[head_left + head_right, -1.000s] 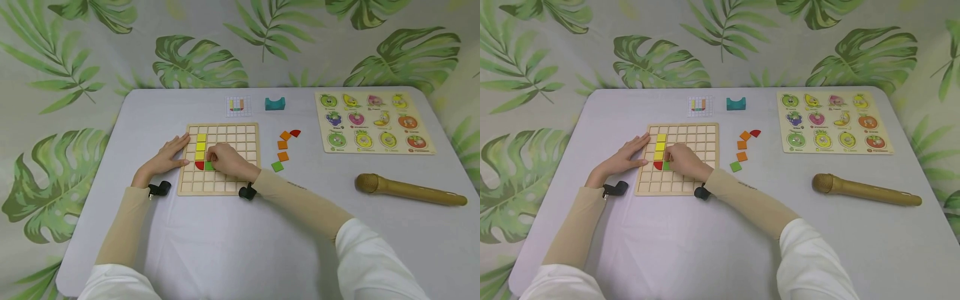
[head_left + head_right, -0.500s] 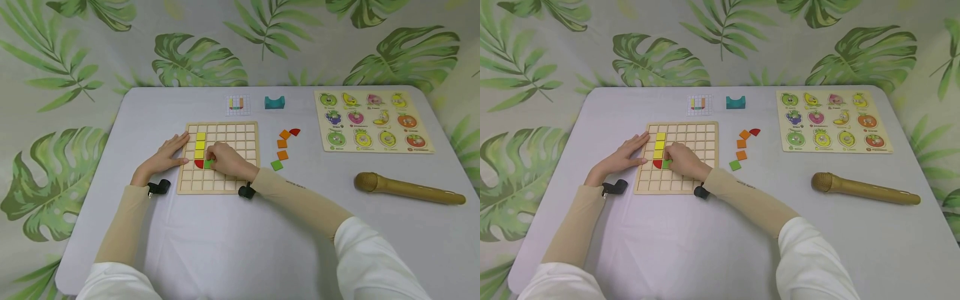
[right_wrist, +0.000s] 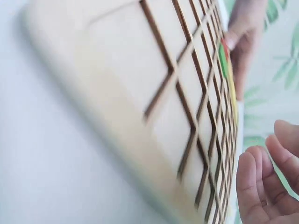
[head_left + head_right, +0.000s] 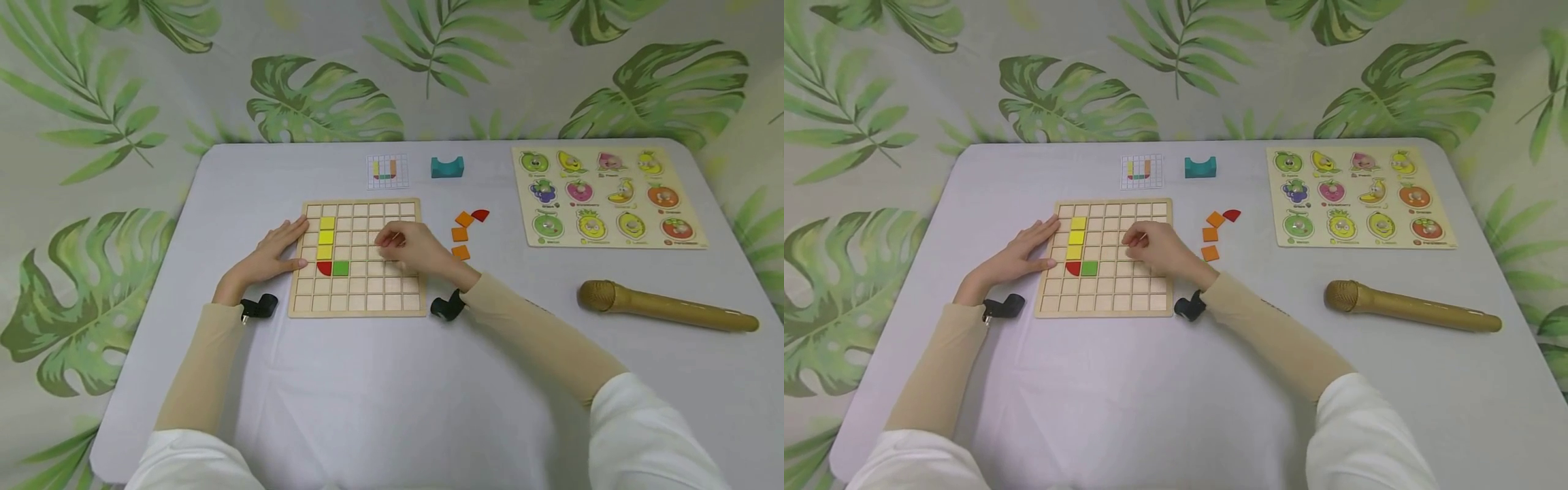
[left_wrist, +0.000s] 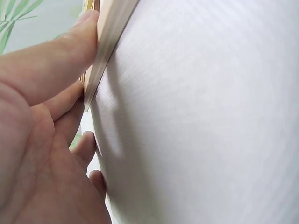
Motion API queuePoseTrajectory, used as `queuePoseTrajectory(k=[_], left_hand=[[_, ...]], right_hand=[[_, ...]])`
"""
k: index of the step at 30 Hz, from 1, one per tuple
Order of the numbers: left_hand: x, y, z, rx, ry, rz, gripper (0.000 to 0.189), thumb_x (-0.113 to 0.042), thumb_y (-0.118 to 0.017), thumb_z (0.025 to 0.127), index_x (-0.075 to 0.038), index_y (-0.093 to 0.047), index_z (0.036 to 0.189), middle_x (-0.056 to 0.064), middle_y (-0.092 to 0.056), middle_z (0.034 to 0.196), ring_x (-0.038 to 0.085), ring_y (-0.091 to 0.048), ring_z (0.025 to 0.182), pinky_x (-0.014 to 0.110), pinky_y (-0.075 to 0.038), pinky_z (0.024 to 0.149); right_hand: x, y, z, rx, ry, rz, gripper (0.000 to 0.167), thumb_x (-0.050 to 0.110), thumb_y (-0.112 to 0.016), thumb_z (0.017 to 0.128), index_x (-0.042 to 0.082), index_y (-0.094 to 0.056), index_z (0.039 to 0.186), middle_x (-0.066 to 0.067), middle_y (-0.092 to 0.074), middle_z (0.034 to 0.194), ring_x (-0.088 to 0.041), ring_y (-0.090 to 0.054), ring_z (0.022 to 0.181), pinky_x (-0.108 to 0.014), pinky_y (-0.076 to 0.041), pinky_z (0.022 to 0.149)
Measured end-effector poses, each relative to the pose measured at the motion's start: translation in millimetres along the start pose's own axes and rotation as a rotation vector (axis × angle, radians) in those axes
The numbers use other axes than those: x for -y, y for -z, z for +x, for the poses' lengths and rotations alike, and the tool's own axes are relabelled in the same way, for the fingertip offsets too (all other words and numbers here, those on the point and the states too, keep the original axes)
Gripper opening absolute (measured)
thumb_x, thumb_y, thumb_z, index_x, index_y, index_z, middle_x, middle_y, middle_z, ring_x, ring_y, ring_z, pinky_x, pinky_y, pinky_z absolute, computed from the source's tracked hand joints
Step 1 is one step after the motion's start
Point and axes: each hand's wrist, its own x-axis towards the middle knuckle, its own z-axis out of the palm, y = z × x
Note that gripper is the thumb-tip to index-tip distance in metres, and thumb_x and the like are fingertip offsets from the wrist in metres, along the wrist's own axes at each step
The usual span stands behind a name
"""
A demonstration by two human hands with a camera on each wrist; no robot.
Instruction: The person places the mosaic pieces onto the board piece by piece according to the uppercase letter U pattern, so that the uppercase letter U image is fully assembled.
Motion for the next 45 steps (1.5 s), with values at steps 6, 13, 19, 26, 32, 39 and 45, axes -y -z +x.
queuePoseTrajectory(k=[6,13,19,26,32,39,45], left_hand=[[-1.2,-0.7,1.4,0.006,0.001,0.002,0.078,-0.022,-0.060,0.095,-0.003,-0.012,0.153,0.012,-0.002,0.160,0.034,0.007,0.144,0.051,0.008,0.112],[0.3,-1.2,1.3,0.002,-0.010,0.018,0.078,-0.022,-0.061,0.094,-0.001,-0.013,0.152,0.013,-0.003,0.159,0.035,0.006,0.144,0.053,0.006,0.112],[2.2,-1.4,-0.5,-0.007,-0.021,0.012,0.080,-0.022,-0.063,0.093,-0.001,-0.013,0.152,0.013,-0.003,0.159,0.035,0.007,0.144,0.054,0.007,0.111],[3.7,-1.8,0.1,-0.010,-0.022,0.017,0.080,-0.022,-0.063,0.093,-0.003,-0.013,0.153,0.011,-0.003,0.160,0.033,0.007,0.144,0.053,0.008,0.112],[2.8,-2.4,1.2,-0.005,-0.008,0.015,0.081,-0.023,-0.063,0.093,-0.004,-0.012,0.153,0.009,-0.002,0.160,0.032,0.008,0.144,0.052,0.007,0.112],[3.2,-1.8,1.3,-0.004,-0.003,0.021,0.081,-0.024,-0.063,0.094,-0.004,-0.012,0.153,0.009,-0.002,0.160,0.031,0.007,0.144,0.052,0.007,0.112],[3.0,-1.7,0.9,-0.010,-0.009,0.015,0.080,-0.025,-0.062,0.094,-0.004,-0.013,0.153,0.011,-0.003,0.160,0.033,0.006,0.144,0.052,0.007,0.112]], right_hand=[[-18.5,42.1,-28.9,-0.068,-0.073,0.087,0.020,0.006,-0.067,0.090,-0.004,-0.065,0.108,-0.012,-0.064,0.100,-0.024,-0.058,0.088,-0.029,-0.048,0.077],[-36.4,73.6,-63.2,-0.143,-0.159,0.172,0.028,0.009,-0.064,0.092,-0.006,-0.060,0.116,-0.018,-0.062,0.111,-0.022,-0.057,0.094,-0.020,-0.046,0.079],[-48.9,84.4,-84.9,-0.188,-0.167,0.194,0.031,0.009,-0.062,0.094,-0.006,-0.059,0.120,-0.022,-0.061,0.115,-0.022,-0.057,0.098,-0.018,-0.047,0.080],[-54.4,87.0,-93.5,-0.157,-0.191,0.166,0.027,0.004,-0.060,0.094,-0.005,-0.059,0.119,-0.020,-0.061,0.115,-0.028,-0.056,0.099,-0.018,-0.047,0.079],[-54.0,79.9,-91.1,-0.098,-0.151,0.129,0.024,-0.004,-0.062,0.090,-0.005,-0.061,0.114,-0.020,-0.062,0.114,-0.029,-0.057,0.096,-0.021,-0.049,0.076],[-51.0,69.3,-85.3,-0.078,-0.109,0.033,0.024,-0.013,-0.064,0.084,-0.003,-0.065,0.105,-0.015,-0.066,0.102,-0.027,-0.057,0.089,-0.028,-0.049,0.078],[-51.2,62.0,-83.3,-0.085,-0.109,-0.031,0.024,-0.013,-0.067,0.080,-0.003,-0.067,0.102,-0.014,-0.065,0.095,-0.026,-0.058,0.087,-0.026,-0.049,0.075]])
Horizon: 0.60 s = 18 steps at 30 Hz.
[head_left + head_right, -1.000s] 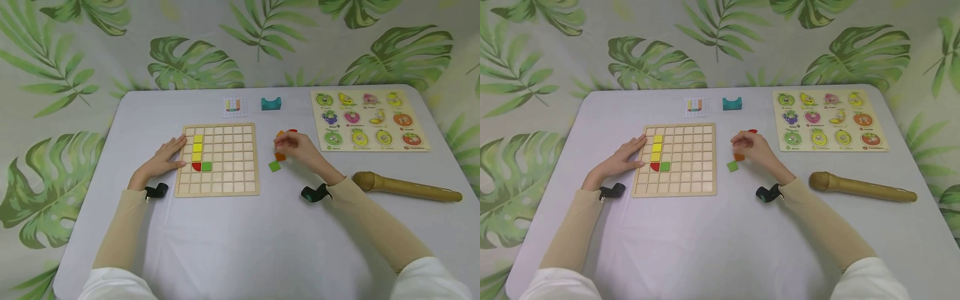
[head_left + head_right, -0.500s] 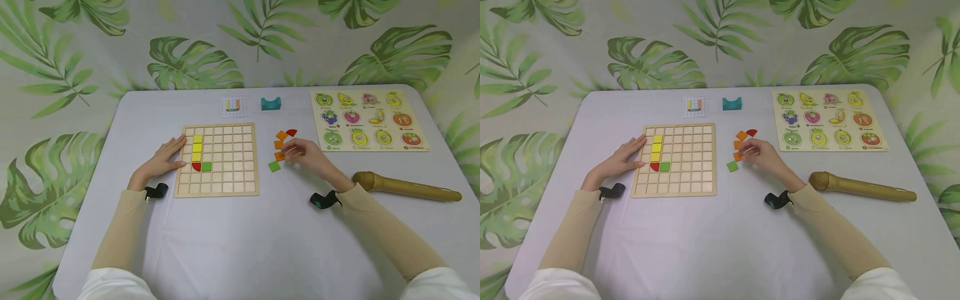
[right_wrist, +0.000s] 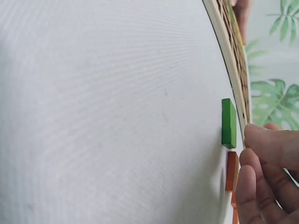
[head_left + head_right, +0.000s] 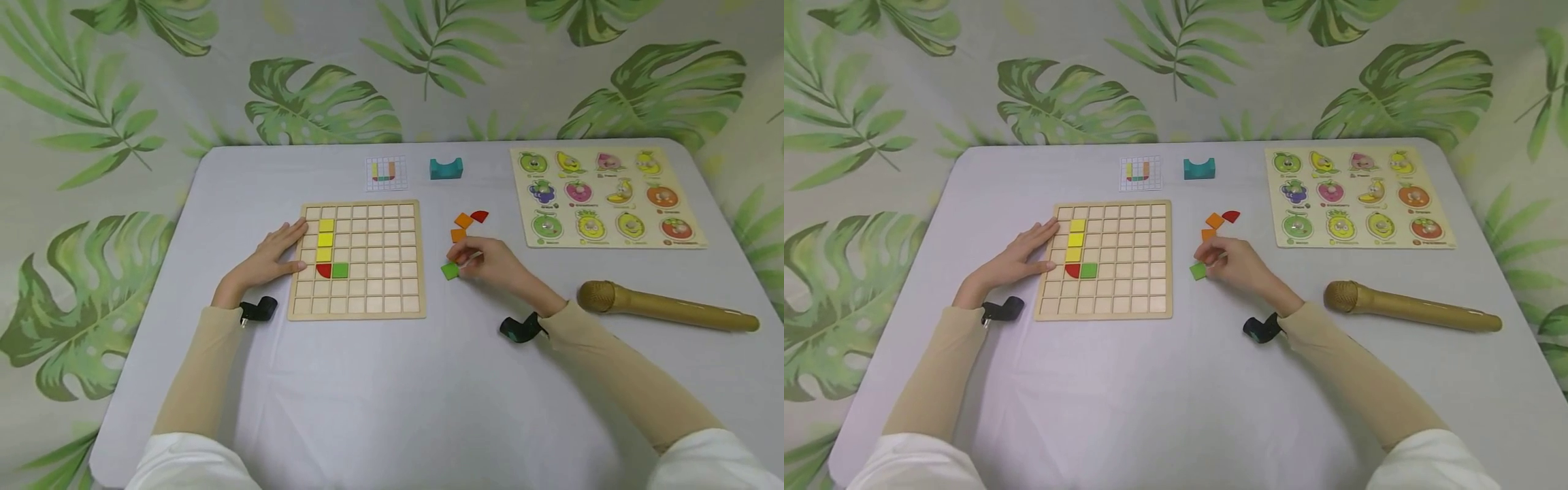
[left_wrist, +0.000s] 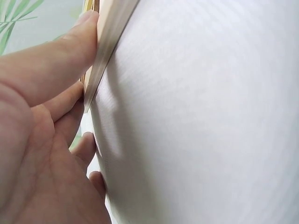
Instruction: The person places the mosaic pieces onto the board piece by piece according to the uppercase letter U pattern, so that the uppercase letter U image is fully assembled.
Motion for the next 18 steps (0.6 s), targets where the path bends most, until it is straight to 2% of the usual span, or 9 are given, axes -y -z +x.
queuePoseTrajectory(k=[8,18], left_hand=[[-1.1,0.2,1.3,0.004,0.009,-0.006,0.080,-0.026,-0.062,0.094,-0.006,-0.012,0.154,0.009,-0.003,0.160,0.031,0.006,0.144,0.050,0.007,0.112],[0.5,-0.2,0.3,-0.003,0.005,-0.001,0.080,-0.024,-0.062,0.094,-0.004,-0.013,0.153,0.010,-0.004,0.160,0.033,0.006,0.144,0.051,0.006,0.112]], right_hand=[[0.0,-8.0,2.8,-0.009,0.007,-0.092,0.024,-0.014,-0.068,0.078,-0.002,-0.067,0.099,-0.012,-0.064,0.093,-0.026,-0.056,0.086,-0.037,-0.049,0.079],[1.9,-11.0,5.6,-0.004,0.018,-0.155,0.023,-0.015,-0.070,0.076,-0.001,-0.067,0.094,-0.010,-0.062,0.088,-0.025,-0.053,0.082,-0.035,-0.048,0.074]])
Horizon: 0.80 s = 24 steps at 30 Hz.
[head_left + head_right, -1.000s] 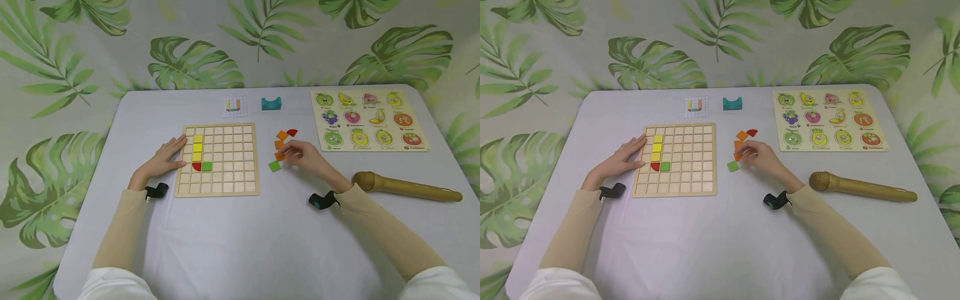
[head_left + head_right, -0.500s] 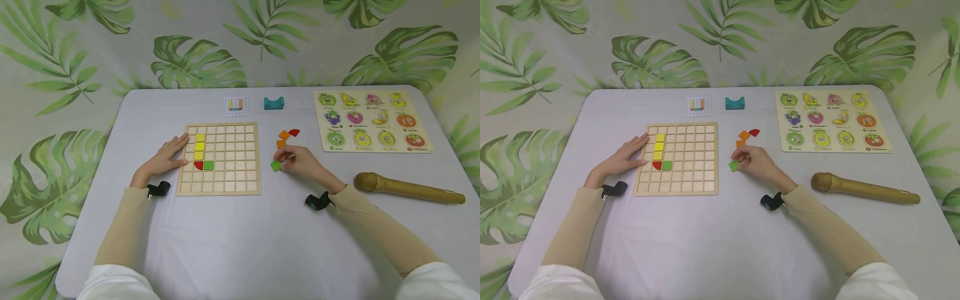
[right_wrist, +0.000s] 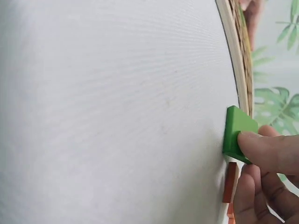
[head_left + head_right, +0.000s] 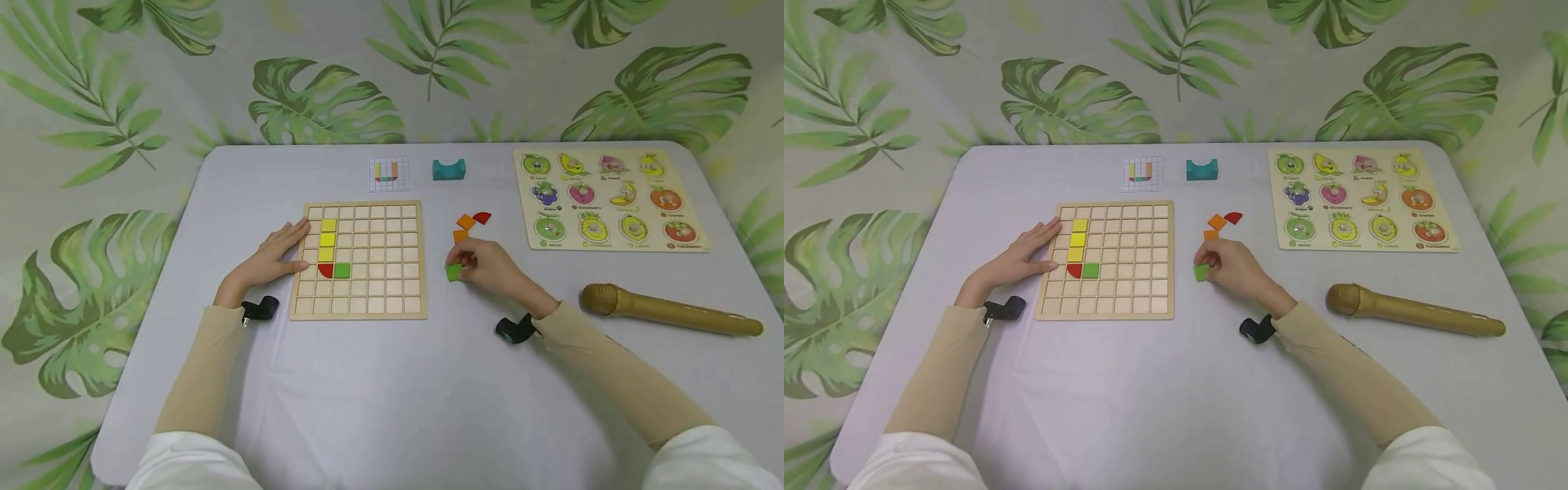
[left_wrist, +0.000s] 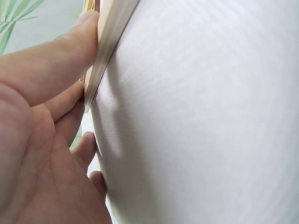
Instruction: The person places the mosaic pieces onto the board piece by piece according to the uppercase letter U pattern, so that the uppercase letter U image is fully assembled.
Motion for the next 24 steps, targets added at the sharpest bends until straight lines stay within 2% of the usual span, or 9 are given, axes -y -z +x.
queuePoseTrajectory(k=[6,11,18,24], left_hand=[[-2.1,1.0,-0.8,0.007,0.008,0.002,0.079,-0.025,-0.061,0.094,-0.004,-0.013,0.153,0.010,-0.004,0.160,0.033,0.005,0.144,0.051,0.006,0.112],[-3.2,1.7,-0.9,0.006,0.005,0.006,0.078,-0.024,-0.061,0.095,-0.004,-0.013,0.153,0.010,-0.004,0.160,0.033,0.006,0.144,0.052,0.006,0.112],[-2.1,1.4,0.2,0.005,-0.005,0.007,0.078,-0.024,-0.061,0.095,-0.003,-0.013,0.153,0.011,-0.004,0.160,0.033,0.006,0.144,0.052,0.006,0.112],[-1.2,1.1,-0.1,0.005,-0.006,0.013,0.078,-0.023,-0.061,0.094,-0.003,-0.013,0.153,0.011,-0.004,0.160,0.033,0.006,0.144,0.053,0.006,0.112]], right_hand=[[3.7,5.8,3.0,0.062,-0.025,0.067,0.016,-0.012,-0.068,0.080,0.000,-0.067,0.091,-0.009,-0.060,0.083,-0.024,-0.052,0.078,-0.031,-0.046,0.070],[9.1,7.3,9.1,0.110,-0.015,0.158,0.013,-0.008,-0.067,0.083,0.000,-0.067,0.093,-0.009,-0.063,0.087,-0.024,-0.054,0.080,-0.028,-0.046,0.072],[24.3,0.8,28.2,0.140,0.023,0.309,0.012,-0.004,-0.064,0.085,0.000,-0.066,0.096,-0.011,-0.061,0.090,-0.024,-0.053,0.085,-0.026,-0.044,0.074],[39.2,-12.5,47.2,0.160,0.064,0.363,0.012,-0.004,-0.065,0.085,-0.002,-0.066,0.097,-0.012,-0.063,0.092,-0.024,-0.054,0.082,-0.024,-0.045,0.072]])
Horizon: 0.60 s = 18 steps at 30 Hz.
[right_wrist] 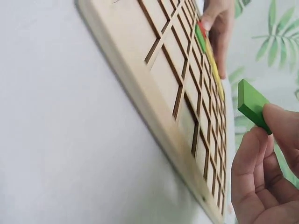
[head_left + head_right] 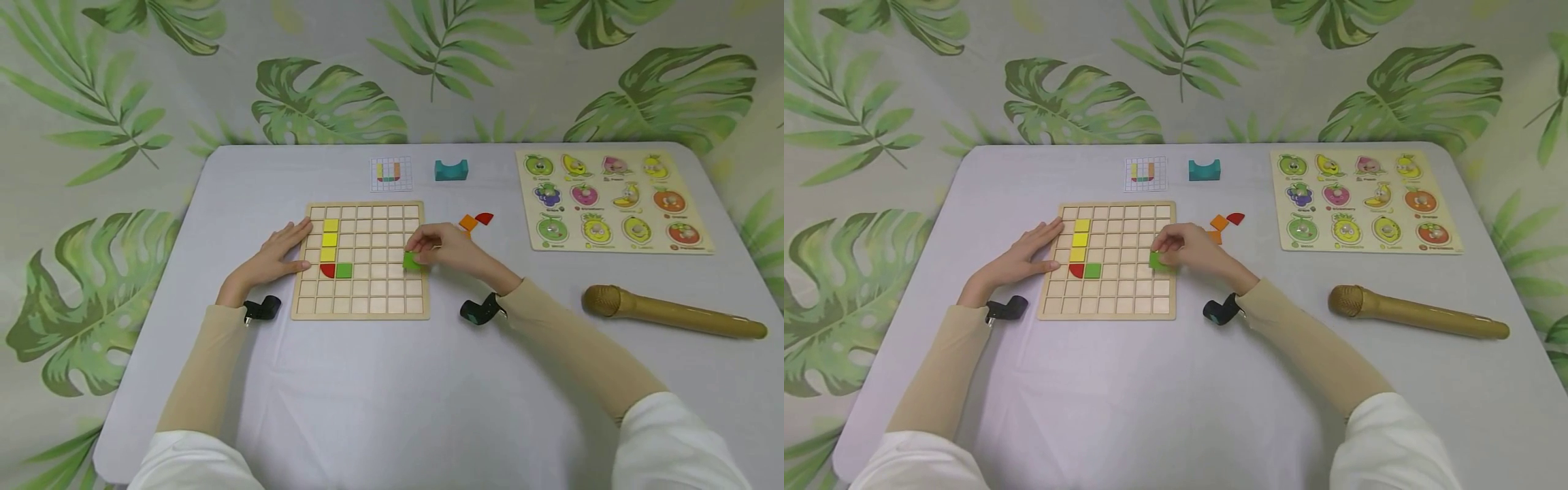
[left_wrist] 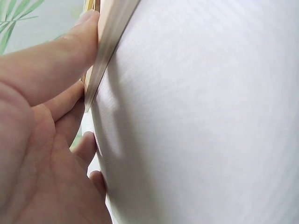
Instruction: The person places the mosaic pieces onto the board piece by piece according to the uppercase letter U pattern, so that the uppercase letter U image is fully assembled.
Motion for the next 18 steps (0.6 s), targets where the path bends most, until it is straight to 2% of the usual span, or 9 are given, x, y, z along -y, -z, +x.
queuePoseTrajectory(k=[13,18], left_hand=[[-1.2,0.4,-0.5,-0.002,0.003,-0.005,0.078,-0.024,-0.061,0.094,-0.004,-0.014,0.153,0.011,-0.004,0.160,0.033,0.006,0.144,0.052,0.006,0.112],[-1.2,0.5,-0.6,0.000,0.002,-0.014,0.078,-0.024,-0.061,0.095,-0.004,-0.014,0.153,0.011,-0.004,0.160,0.033,0.006,0.144,0.052,0.006,0.112]], right_hand=[[15.8,-42.7,43.0,0.053,0.051,-0.060,0.009,-0.004,-0.067,0.084,0.001,-0.068,0.092,-0.006,-0.063,0.085,-0.019,-0.055,0.079,-0.024,-0.045,0.071],[17.0,-56.0,54.4,0.073,0.034,-0.110,0.010,-0.004,-0.066,0.083,0.003,-0.068,0.090,-0.005,-0.063,0.083,-0.017,-0.055,0.076,-0.024,-0.044,0.070]])
